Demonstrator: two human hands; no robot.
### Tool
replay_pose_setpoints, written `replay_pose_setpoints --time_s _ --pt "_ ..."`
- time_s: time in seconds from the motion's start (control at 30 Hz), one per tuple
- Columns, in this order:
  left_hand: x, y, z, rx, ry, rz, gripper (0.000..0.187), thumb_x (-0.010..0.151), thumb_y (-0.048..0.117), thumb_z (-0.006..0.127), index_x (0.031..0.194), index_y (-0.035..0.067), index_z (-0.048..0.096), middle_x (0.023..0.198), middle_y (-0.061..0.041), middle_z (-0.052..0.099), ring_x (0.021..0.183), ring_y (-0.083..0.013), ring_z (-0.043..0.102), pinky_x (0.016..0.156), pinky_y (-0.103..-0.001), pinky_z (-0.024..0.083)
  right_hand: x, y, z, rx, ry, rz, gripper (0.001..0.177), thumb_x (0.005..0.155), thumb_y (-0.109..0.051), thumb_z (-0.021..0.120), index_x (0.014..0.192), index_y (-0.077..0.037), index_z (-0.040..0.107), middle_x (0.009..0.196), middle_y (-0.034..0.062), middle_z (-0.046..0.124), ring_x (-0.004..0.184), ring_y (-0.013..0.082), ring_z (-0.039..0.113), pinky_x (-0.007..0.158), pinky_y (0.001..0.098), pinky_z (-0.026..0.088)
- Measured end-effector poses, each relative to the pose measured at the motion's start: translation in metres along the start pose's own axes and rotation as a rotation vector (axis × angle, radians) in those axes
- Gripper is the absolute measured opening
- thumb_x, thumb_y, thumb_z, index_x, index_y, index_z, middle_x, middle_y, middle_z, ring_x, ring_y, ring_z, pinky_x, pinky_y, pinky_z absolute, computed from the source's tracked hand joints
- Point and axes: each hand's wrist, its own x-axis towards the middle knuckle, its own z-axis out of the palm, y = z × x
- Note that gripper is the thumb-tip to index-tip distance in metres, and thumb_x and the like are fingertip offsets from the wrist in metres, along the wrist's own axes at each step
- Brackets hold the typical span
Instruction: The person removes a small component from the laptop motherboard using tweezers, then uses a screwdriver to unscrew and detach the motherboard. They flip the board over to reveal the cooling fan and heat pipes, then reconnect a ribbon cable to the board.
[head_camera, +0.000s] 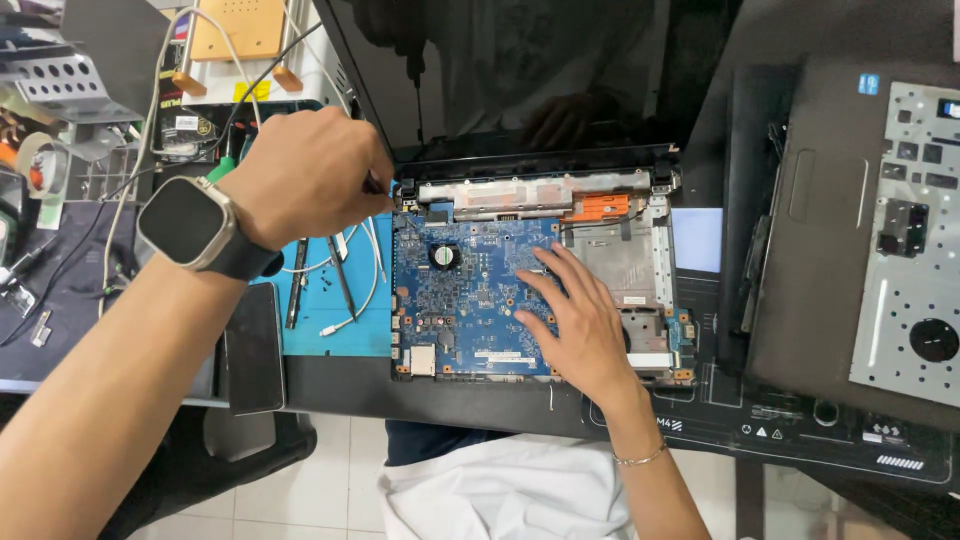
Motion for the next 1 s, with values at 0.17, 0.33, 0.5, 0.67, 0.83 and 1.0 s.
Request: replay_pose_setpoints --time_s 0.17,0.33,0.5,0.67,0.83,1.0 --pt "0.007 0.008 0.000 0.263 -0.042 -0.036 0.019 0.078 0.029 0.081 0.077 0.011 0.077 0.076 -0.013 0.072 0.077 -0.0356 0.072 0.064 -0.047 0.057 0.001 -0.001 -0.001 -0.012 -0.001 0.004 0.044 0.086 -0.026 0.075 0.127 -0.013 0.067 0.149 0.0098 0.054 0.146 0.0315 0.042 0.113 0.0490 0.038" --pt "0.010 0.003 0.005 0.283 -0.021 -0.013 0.027 0.081 0.031 0.080 0.075 0.006 0.074 0.075 -0.015 0.072 0.077 -0.0365 0.072 0.064 -0.047 0.057 0.001 0.001 0.004 -0.044 -0.018 0.026 0.044 0.086 -0.028 0.076 0.126 -0.013 0.068 0.149 0.0098 0.054 0.145 0.0312 0.041 0.114 0.0506 0.035" --pt "0.007 0.011 -0.002 0.250 -0.066 0.009 0.027 0.084 0.030 0.076 0.090 0.006 0.066 0.077 -0.012 0.071 0.077 -0.0345 0.073 0.065 -0.048 0.056 0.000 -0.002 0.002 -0.022 0.022 0.039 0.046 0.085 -0.029 0.076 0.127 -0.013 0.067 0.149 0.0113 0.053 0.146 0.0331 0.042 0.115 0.0487 0.036" --pt "0.008 0.015 0.009 0.264 0.006 0.095 0.016 0.085 0.010 0.065 0.070 0.008 0.070 0.075 -0.012 0.070 0.072 -0.0327 0.072 0.058 -0.044 0.056 -0.009 0.000 -0.019 -0.144 0.073 0.089 0.056 0.079 -0.037 0.080 0.126 -0.010 0.067 0.135 0.0129 0.057 0.130 0.0328 0.052 0.115 0.0526 0.034" --pt "0.014 0.025 -0.010 0.331 -0.229 0.011 0.019 0.086 0.010 0.063 0.069 0.009 0.071 0.075 -0.011 0.069 0.076 -0.0310 0.072 0.062 -0.043 0.056 -0.026 0.025 -0.050 -0.231 0.036 0.129 0.058 0.073 -0.041 0.081 0.119 -0.008 0.069 0.128 0.0127 0.060 0.124 0.0331 0.055 0.114 0.0567 0.032" --pt "0.024 0.026 -0.011 0.309 -0.233 0.002 0.019 0.088 0.007 0.061 0.107 0.005 0.063 0.104 -0.015 0.065 0.073 -0.0323 0.071 0.057 -0.045 0.056 -0.039 0.038 -0.044 -0.113 -0.024 0.198 0.046 0.076 -0.042 0.082 0.106 -0.009 0.071 0.111 0.0074 0.065 0.111 0.0281 0.060 0.100 0.0478 0.042"
